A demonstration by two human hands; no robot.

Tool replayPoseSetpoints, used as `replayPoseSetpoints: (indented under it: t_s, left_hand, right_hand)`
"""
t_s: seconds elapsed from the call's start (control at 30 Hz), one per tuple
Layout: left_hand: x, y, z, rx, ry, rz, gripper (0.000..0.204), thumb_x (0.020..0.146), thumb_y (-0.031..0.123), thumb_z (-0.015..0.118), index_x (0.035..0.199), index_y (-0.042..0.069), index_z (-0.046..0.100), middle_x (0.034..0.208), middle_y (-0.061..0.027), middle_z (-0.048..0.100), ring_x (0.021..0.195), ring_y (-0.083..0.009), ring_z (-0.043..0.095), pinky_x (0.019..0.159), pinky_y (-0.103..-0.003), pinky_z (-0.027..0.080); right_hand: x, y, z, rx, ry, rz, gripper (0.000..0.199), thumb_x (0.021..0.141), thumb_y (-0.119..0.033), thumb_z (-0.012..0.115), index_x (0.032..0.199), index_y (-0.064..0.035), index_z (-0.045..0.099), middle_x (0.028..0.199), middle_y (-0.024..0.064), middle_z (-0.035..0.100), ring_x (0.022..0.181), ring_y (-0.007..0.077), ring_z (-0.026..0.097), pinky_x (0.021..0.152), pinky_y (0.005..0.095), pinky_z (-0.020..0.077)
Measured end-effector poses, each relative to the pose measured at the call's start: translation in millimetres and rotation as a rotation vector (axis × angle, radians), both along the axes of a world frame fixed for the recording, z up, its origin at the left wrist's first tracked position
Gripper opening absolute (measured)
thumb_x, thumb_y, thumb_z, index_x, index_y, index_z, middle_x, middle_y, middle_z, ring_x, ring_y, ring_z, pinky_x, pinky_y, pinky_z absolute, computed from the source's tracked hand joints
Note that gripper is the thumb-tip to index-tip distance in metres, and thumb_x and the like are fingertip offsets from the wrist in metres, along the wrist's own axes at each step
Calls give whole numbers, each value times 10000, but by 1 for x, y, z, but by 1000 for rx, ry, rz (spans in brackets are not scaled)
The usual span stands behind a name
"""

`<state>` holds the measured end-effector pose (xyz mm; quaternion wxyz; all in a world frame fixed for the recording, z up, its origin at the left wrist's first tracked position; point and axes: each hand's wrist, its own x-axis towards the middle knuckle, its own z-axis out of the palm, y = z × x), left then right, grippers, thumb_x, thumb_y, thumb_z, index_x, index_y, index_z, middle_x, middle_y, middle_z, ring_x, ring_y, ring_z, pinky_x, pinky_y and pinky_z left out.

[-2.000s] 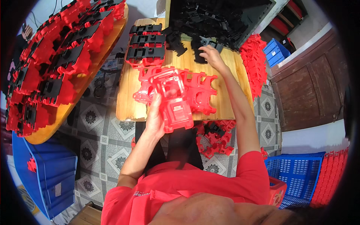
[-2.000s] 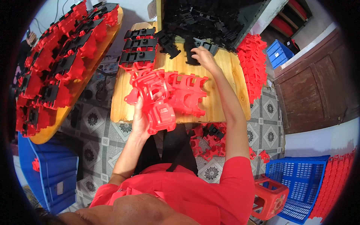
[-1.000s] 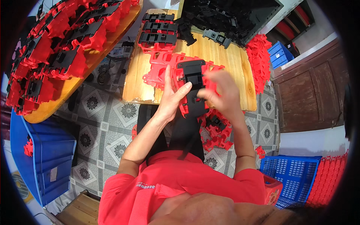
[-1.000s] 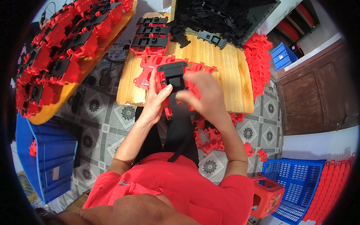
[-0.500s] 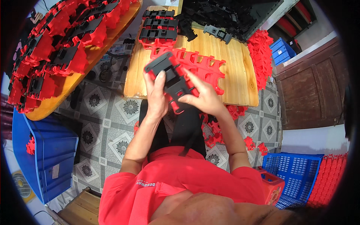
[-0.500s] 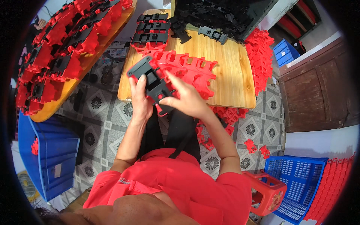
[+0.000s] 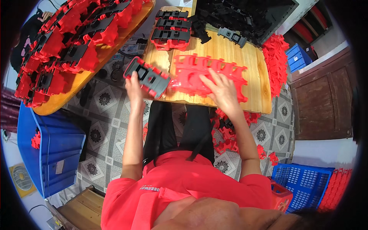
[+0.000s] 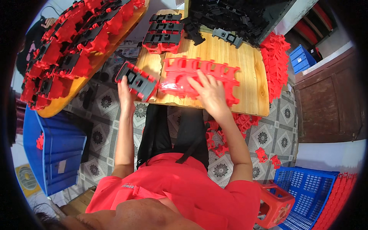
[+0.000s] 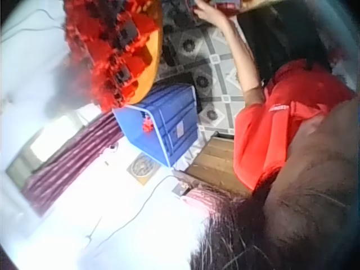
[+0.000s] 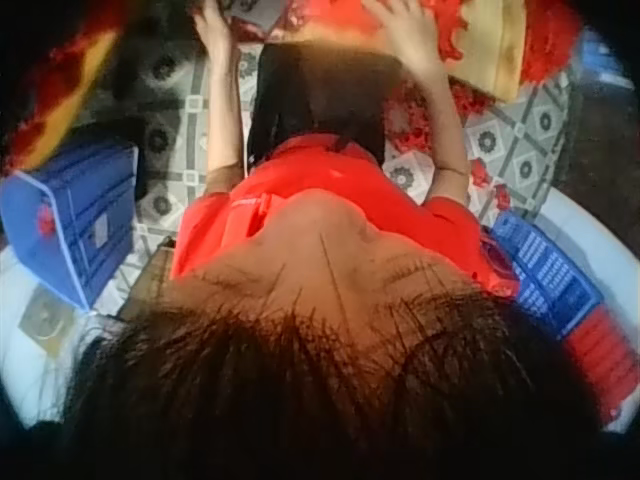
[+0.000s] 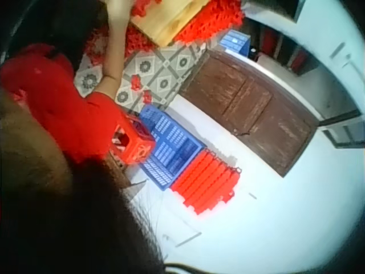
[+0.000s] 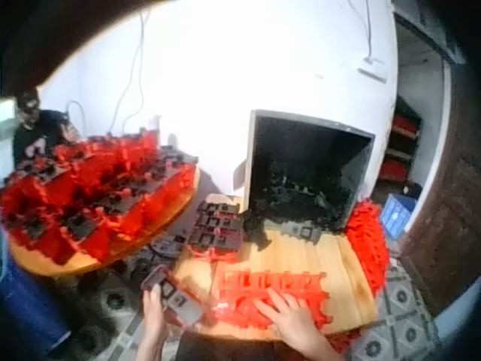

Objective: The person assembles plastic units by fitting black plastic components into red plastic frames by hand and arranging the assembled pieces in rows on the wooden table.

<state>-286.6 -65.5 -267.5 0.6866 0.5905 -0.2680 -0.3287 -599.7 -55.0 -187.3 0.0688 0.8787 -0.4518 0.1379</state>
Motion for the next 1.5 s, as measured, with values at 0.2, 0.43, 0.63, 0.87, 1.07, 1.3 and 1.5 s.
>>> replayPoseSetpoints:
  t_s: [0.2, 0.43, 0.63, 0.87, 1.07, 1.3, 1.5]
  left_hand:
    - [-44, -90, 5, 397, -338, 347, 634, 882, 541, 506, 1090, -52, 594, 1044, -247, 647, 1084, -408, 559, 942, -518, 390]
    - [-93, -103, 21, 237, -486, 609, 776, 891, 506, 546, 1374, -70, 354, 1399, -293, 367, 1319, -416, 337, 1091, -528, 191]
    - [-212, -25, 62, -524, -1172, -297, 545, 828, 401, 659, 1323, 211, 532, 1416, -147, 427, 1334, -394, 346, 1090, -569, 228]
    - [-261, -22, 41, -492, -1481, -631, 667, 796, 419, 705, 1395, 236, 477, 1461, -125, 394, 1339, -368, 353, 1091, -524, 264]
    - [-238, 15, 107, -327, 102, -855, 940, 868, 282, 701, 1515, 89, 48, 1441, -185, 366, 1277, -308, 432, 1058, -462, 349]
    - [-160, 30, 90, -206, 642, -801, 777, 882, 408, 619, 1508, 203, 207, 1385, -152, 428, 1272, -305, 461, 1080, -487, 364]
    - [-132, 58, 71, -164, 938, -861, 749, 880, 437, 627, 1483, 170, 272, 1429, -185, 413, 1297, -336, 449, 1072, -512, 376]
  right_hand:
    - [-50, -14, -14, -82, 22, -155, 754, 677, -202, 795, 1370, -250, 502, 1420, 98, 452, 1257, 270, 450, 1001, 435, 358]
    - [-106, 15, -15, -433, -273, -461, 649, 833, -326, 713, 1377, -71, 468, 1391, 179, 453, 1273, 303, 437, 1072, 443, 290]
    - [-125, 22, -65, -25, -1481, -610, 540, 891, -217, 687, 1335, 2, 469, 1178, 112, 589, 1058, 164, 555, 887, 313, 462]
    - [-181, 32, -62, 40, -1624, -537, 157, 891, -77, 654, 1026, -1, 623, 929, 14, 654, 796, 78, 590, 699, 223, 486]
    - [-97, 48, 46, -155, -576, 122, 226, 738, -28, 725, 951, -43, 650, 900, 66, 658, 840, 214, 625, 777, 361, 499]
    - [-78, -139, 56, 218, -940, -32, 247, 899, -236, 636, 934, 8, 654, 847, 59, 653, 716, 121, 575, 701, 235, 453]
    - [-66, -303, -19, 32, -151, -489, 289, 865, -287, 632, 1026, -49, 609, 1063, 201, 647, 999, 353, 629, 809, 458, 502]
